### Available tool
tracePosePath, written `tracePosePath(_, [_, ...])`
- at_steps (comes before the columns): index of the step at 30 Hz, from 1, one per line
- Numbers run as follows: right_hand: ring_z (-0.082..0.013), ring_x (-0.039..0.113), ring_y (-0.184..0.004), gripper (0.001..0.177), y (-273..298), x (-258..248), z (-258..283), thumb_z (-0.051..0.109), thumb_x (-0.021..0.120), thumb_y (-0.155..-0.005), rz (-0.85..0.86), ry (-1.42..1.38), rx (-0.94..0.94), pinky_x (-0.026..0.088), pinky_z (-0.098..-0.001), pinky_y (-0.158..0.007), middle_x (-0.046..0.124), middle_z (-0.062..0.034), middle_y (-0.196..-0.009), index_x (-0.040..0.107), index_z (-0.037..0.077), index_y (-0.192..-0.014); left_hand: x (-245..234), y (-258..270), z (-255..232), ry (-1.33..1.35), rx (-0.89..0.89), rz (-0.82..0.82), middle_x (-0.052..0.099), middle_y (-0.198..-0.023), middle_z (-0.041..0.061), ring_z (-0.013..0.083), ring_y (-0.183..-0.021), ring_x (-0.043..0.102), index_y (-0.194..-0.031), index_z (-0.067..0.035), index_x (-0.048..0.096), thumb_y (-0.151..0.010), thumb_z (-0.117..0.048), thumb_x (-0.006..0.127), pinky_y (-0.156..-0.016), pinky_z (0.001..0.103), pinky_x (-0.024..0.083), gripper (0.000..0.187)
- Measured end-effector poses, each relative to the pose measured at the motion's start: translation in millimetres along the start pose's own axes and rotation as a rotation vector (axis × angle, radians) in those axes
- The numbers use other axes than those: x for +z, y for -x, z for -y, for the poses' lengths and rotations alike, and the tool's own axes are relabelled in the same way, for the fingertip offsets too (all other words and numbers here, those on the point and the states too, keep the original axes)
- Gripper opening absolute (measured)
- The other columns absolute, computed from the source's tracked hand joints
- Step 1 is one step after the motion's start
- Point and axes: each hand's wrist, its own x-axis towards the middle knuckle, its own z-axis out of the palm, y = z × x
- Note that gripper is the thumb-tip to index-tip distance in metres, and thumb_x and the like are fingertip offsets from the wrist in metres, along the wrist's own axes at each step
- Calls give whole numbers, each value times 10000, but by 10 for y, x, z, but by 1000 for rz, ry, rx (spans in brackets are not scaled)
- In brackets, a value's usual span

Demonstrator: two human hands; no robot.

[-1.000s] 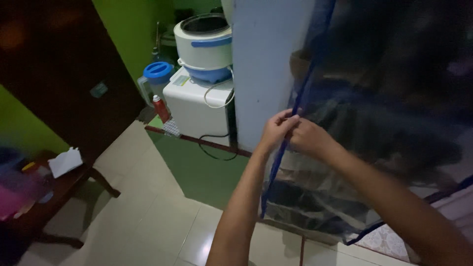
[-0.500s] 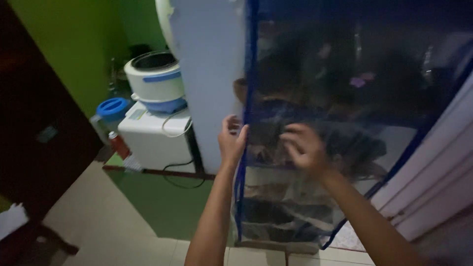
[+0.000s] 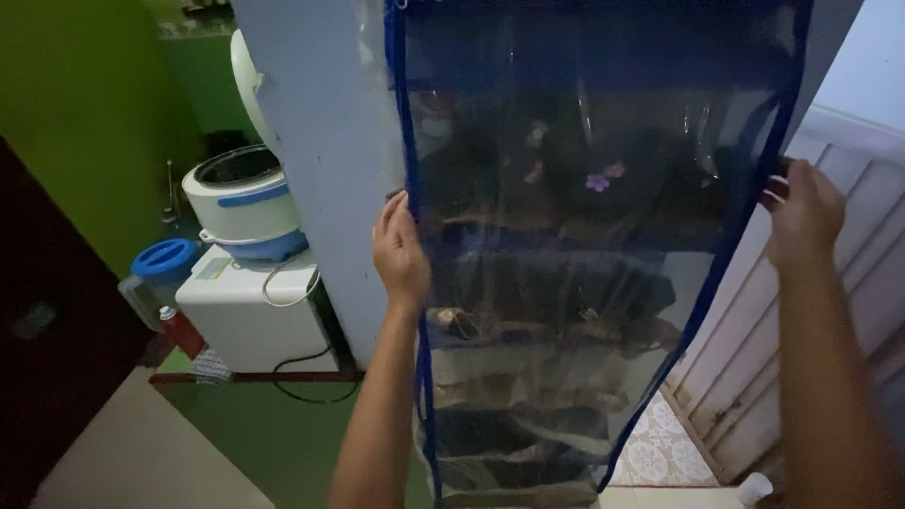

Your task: The person is putting various pairs of shoes into a hanging shoe organizer and zipping it up.

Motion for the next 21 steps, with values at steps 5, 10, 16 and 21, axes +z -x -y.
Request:
tracePosePath(5, [-218,679,-1005,310,-377,-143,-13,199,564,-1087,83,380,-77,571,-349,-870,683,-134,-1174,639,-4,-1309,-161,-359,-241,132,-138,25,703,-1228,136,227,-1103,711,-1295,-75,700,-1094,-183,527,-948,343,576,286])
tracePosePath(10, [-232,657,-1056,311,-725,-335,-617,28,615,-1064,172,562,-340,556,-366,-896,662,-156,-1232,635,-29,-1369,-325,-720,-319,7,135,38,769,-1141,125,193,-992,724,-1257,-100,734,-1024,-67,650,-828,319,585,250])
tracePosePath(16, [-181,614,-933,73,615,560,171,-15,662,-1097,140,738,-832,516,-339,-869,623,-98,-1089,629,29,-1145,-329,-1048,-399,-61,-62,305,830,-982,80,146,-807,773,-1224,-121,781,-988,-137,746,-738,298,605,239])
tracePosePath(21, [-256,650,-1089,86,1248,1257,347,4,718,-1007,382,582,-1032,525,-394,-966,674,-117,-1104,667,57,-1052,-371,-1152,-776,150,-38,192,768,-1158,62,158,-707,730,-1307,-91,667,-924,-172,736,-617,300,605,398])
